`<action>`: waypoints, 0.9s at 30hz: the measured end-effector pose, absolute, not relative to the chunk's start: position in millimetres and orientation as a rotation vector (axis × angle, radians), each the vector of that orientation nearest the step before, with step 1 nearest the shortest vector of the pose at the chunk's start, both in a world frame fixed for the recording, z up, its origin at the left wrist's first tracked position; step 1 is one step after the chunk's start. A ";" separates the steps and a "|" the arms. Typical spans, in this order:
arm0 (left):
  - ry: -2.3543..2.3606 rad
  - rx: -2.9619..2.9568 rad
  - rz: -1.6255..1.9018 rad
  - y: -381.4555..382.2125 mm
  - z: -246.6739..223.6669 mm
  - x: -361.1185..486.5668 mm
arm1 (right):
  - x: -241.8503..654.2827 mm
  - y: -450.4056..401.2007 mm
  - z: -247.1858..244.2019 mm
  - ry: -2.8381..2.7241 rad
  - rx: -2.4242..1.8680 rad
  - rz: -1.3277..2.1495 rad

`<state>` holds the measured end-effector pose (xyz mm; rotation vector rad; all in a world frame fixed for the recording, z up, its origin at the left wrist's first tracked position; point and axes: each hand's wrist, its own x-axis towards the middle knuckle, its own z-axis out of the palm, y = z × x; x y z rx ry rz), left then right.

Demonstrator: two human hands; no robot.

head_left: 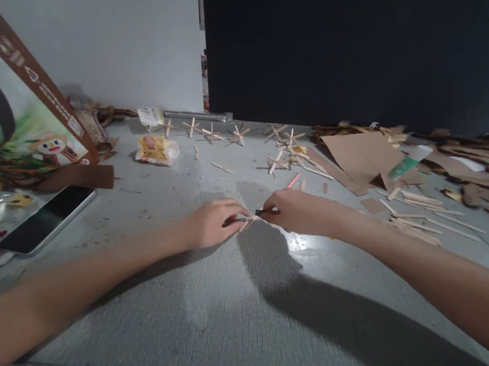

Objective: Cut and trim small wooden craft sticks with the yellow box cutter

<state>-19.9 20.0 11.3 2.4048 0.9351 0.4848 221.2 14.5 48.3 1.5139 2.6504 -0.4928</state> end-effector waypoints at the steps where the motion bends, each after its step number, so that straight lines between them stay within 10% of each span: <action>1: 0.862 2.446 0.486 20.0 9.1 -23.8 | 220.3 14.8 48.3 2.640 1.516 -0.521; 27: 0.647 2.643 0.537 25.3 -9.4 -34.0 | 208.7 6.4 61.9 2.425 1.590 -0.673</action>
